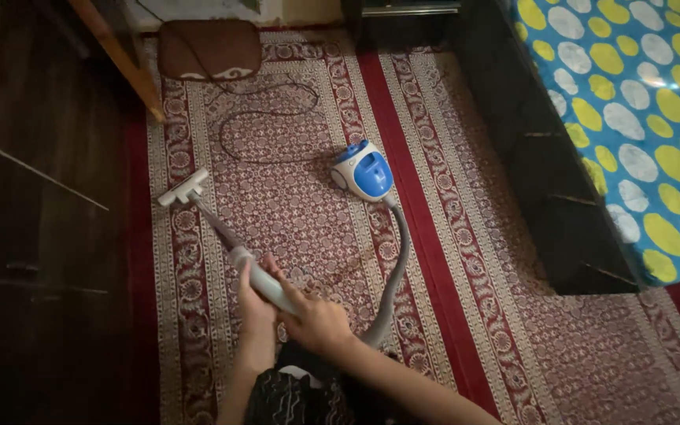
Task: Vacuuming the carpet in a bedroom.
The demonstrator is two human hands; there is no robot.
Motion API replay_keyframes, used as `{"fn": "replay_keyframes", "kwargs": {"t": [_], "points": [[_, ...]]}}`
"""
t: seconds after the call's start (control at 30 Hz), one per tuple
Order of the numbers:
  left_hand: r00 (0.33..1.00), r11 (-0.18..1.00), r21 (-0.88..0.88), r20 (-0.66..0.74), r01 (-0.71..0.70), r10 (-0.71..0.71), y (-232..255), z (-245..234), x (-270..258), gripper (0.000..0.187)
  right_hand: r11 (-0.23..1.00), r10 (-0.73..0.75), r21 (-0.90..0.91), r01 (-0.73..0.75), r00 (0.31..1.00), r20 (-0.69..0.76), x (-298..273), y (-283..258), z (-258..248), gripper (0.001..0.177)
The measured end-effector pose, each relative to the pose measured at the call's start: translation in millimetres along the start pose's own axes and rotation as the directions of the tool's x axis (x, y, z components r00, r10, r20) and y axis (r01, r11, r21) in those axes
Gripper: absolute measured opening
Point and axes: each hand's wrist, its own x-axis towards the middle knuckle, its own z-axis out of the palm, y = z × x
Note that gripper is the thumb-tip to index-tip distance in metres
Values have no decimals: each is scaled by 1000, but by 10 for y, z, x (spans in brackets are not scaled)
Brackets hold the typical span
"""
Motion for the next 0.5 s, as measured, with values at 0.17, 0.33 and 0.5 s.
{"fn": "replay_keyframes", "kwargs": {"t": [0.17, 0.33, 0.5], "points": [[999, 973, 227, -22, 38, -34, -42, -257, 230, 28, 998, 18, 58, -25, 994, 108, -48, 0, 29, 79], [977, 959, 191, 1, 208, -212, -579, -244, -387, 20, 986, 168, 21, -168, 986, 5, -849, 188, -23, 73], [906, 894, 201, 63, 400, -419, -1184, -490, -1319, 22, 933, 357, 32, -358, 933, 43, -1990, 272, -60, 79]]}}
